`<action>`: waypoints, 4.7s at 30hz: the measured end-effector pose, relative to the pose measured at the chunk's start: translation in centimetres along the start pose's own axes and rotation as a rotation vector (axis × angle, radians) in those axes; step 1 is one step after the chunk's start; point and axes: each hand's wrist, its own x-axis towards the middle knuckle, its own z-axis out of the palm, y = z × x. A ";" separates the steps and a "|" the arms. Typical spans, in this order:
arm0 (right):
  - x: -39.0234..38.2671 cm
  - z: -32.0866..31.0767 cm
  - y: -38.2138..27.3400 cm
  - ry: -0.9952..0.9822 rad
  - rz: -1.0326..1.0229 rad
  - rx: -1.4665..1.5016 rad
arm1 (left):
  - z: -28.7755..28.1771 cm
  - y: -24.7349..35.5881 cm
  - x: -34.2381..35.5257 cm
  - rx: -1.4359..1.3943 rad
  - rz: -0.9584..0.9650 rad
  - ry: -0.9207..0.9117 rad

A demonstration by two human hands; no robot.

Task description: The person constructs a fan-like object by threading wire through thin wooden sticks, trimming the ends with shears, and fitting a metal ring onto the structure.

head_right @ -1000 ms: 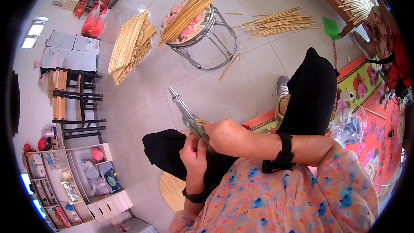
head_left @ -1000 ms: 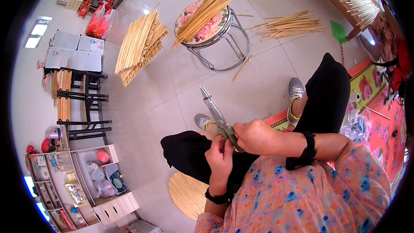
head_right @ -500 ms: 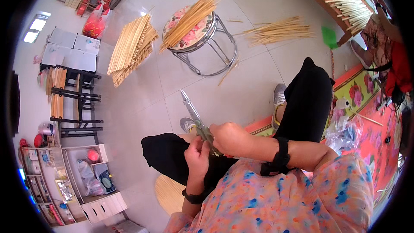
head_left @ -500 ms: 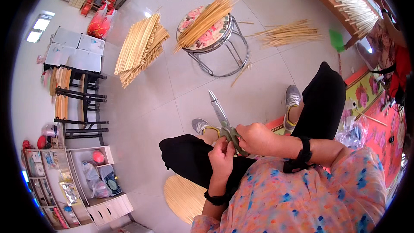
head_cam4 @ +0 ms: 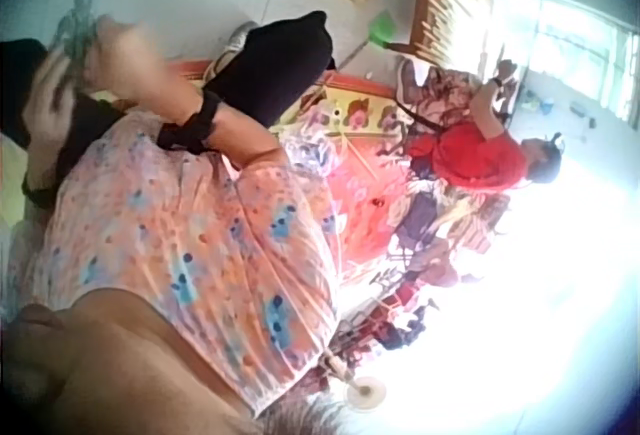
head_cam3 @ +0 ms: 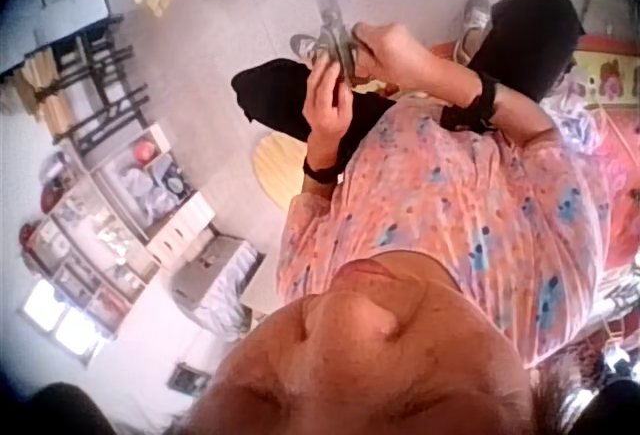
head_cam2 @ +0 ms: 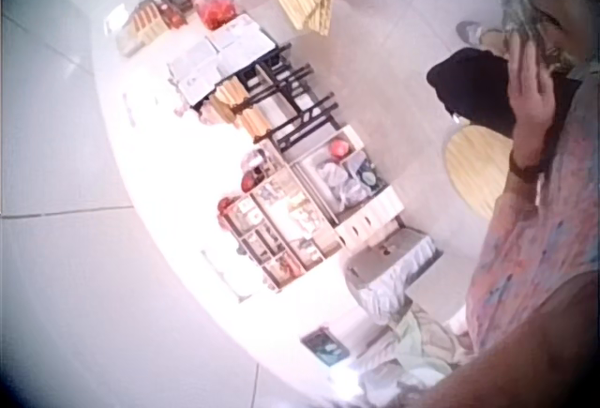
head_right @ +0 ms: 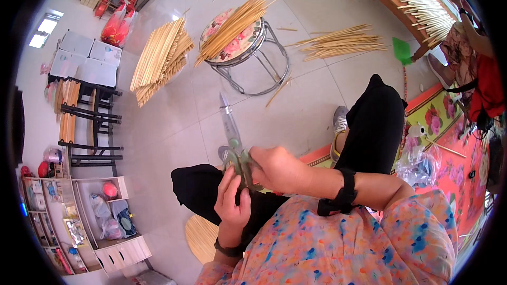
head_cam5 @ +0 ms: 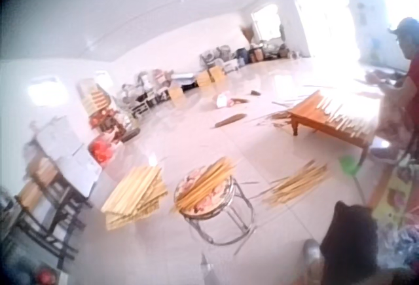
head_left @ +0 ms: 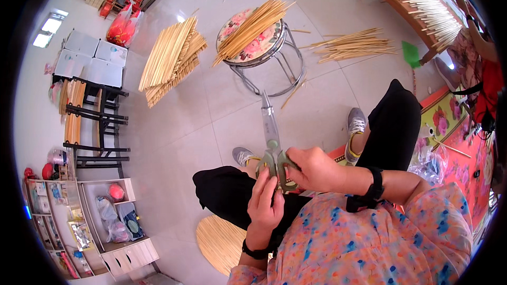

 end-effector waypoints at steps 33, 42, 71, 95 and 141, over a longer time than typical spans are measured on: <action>0.9 -4.1 -2.6 -0.537 0.530 0.911 | -1.1 0.5 0.5 -1.567 -0.811 0.123; 0.1 -3.2 -1.5 -0.694 0.549 1.172 | -1.7 1.1 0.2 -1.765 -0.860 0.054; -1.7 -3.3 -5.0 -0.643 0.573 0.681 | -5.2 3.4 -0.7 -1.454 -0.730 -0.445; 1.3 -3.6 -1.3 -0.638 0.616 0.746 | -2.4 -0.2 0.5 -1.541 -0.892 -0.250; 4.7 -4.3 -3.4 -0.463 0.211 1.326 | -1.7 0.7 -0.1 -1.667 -0.804 -0.539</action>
